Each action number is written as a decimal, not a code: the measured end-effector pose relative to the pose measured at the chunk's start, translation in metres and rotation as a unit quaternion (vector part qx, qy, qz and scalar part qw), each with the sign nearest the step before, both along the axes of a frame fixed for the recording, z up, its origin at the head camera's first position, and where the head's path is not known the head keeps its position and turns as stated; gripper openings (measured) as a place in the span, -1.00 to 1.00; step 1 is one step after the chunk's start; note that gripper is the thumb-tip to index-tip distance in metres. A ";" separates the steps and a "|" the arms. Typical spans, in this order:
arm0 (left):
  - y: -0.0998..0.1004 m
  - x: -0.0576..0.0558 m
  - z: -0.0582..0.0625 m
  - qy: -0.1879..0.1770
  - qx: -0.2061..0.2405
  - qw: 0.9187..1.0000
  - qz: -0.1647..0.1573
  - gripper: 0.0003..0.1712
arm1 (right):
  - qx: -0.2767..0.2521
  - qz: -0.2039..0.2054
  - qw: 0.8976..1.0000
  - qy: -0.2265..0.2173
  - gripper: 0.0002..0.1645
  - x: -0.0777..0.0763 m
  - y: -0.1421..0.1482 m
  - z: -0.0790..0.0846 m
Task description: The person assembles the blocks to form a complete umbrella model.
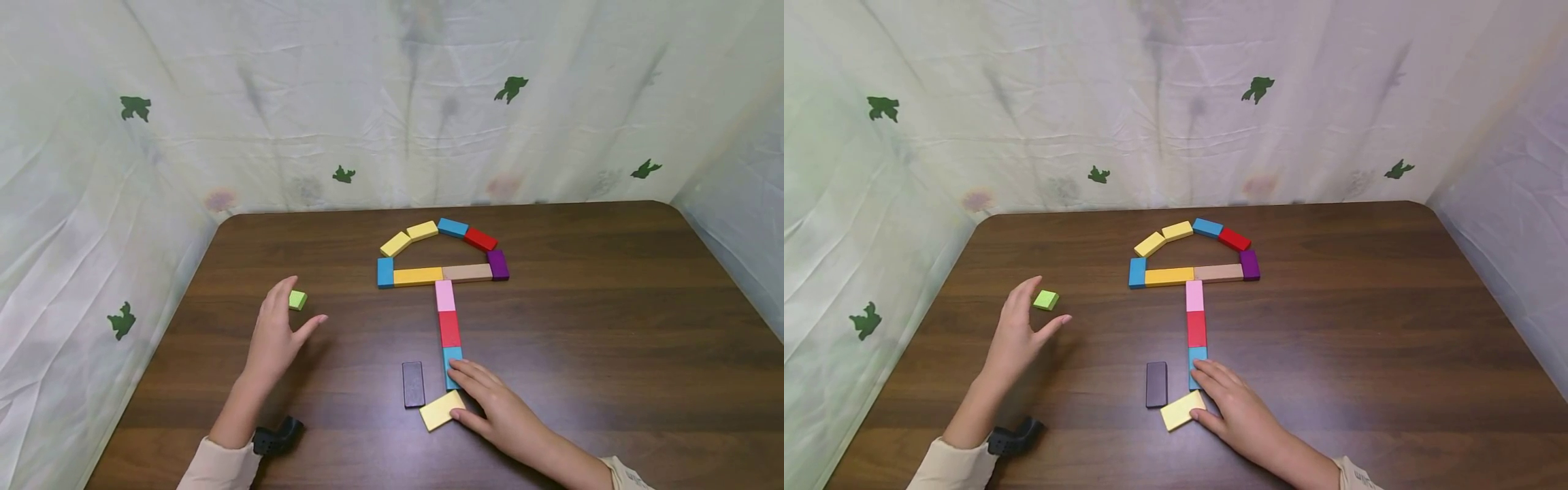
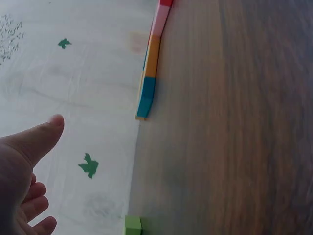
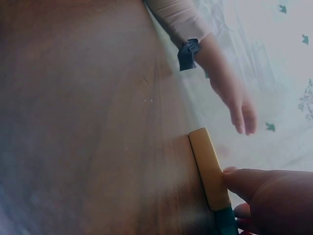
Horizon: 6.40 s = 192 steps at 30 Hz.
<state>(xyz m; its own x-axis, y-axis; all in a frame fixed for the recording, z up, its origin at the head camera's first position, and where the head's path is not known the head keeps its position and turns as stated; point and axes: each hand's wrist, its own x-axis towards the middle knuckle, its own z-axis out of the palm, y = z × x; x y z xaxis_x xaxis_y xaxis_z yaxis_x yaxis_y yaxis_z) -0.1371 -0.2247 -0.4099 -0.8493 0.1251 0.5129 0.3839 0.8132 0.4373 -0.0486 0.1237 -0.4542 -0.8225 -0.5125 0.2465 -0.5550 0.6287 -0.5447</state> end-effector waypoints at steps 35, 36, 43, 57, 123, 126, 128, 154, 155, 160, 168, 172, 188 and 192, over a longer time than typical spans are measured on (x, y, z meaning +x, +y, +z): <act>-0.044 -0.023 -0.046 -0.193 0.034 0.979 0.054 -0.28 | -0.003 0.002 1.000 0.012 -0.37 0.000 0.001 0.000; -0.044 -0.024 -0.046 -0.194 0.032 0.979 0.053 -0.29 | -0.003 0.001 1.000 0.012 -0.37 0.000 0.001 0.000; -0.043 -0.024 -0.045 -0.190 0.040 0.979 0.055 -0.39 | -0.002 0.001 1.000 0.011 -0.37 0.000 0.001 0.002; -0.040 -0.022 -0.041 -0.157 0.063 0.984 0.053 -0.45 | -0.002 0.002 1.000 0.013 -0.37 0.000 0.001 0.000; 0.065 0.015 -0.037 -0.193 -0.002 0.969 -0.155 -0.53 | -0.002 0.005 1.000 0.012 -0.37 0.000 0.001 0.001; 0.067 0.014 -0.037 -0.187 -0.004 0.969 -0.163 -0.54 | -0.001 0.005 1.000 0.013 -0.37 0.000 0.000 0.001; 0.069 0.013 -0.037 -0.186 -0.005 0.968 -0.169 -0.55 | 0.001 0.004 1.000 0.012 -0.37 0.000 0.000 0.001; 0.091 0.005 -0.038 -0.186 -0.021 0.957 -0.220 -0.56 | 0.007 -0.003 1.000 0.000 -0.37 0.000 0.000 0.000; 0.092 0.006 -0.038 -0.188 -0.020 0.957 -0.221 -0.54 | 0.007 -0.003 1.000 -0.003 -0.36 0.000 0.000 0.000; 0.094 0.008 -0.037 -0.195 -0.023 0.956 -0.217 -0.41 | 0.008 -0.006 1.000 -0.019 -0.36 0.000 0.000 0.002; 0.097 0.011 -0.037 -0.189 -0.042 0.957 -0.216 -0.33 | 0.008 -0.005 1.000 -0.024 -0.36 0.000 0.000 0.003; 0.097 0.011 -0.036 -0.196 -0.044 0.955 -0.217 -0.34 | 0.009 -0.003 1.000 -0.016 -0.36 0.000 0.000 0.003; 0.094 0.018 -0.029 -0.220 -0.045 0.950 -0.215 -0.34 | 0.003 0.002 1.000 -0.005 -0.37 0.000 0.001 0.003; 0.094 0.021 -0.029 -0.222 -0.043 0.951 -0.210 -0.35 | 0.004 0.002 1.000 -0.006 -0.37 0.000 0.001 0.003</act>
<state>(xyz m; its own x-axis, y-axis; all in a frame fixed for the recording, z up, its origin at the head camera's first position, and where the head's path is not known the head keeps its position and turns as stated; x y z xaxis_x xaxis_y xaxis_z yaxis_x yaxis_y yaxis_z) -0.1158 -0.1302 -0.4387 -0.8459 0.5260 0.0881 0.4757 0.6696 0.5704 -0.0491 0.1248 -0.4515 -0.8232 -0.5180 0.2324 -0.5510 0.6305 -0.5467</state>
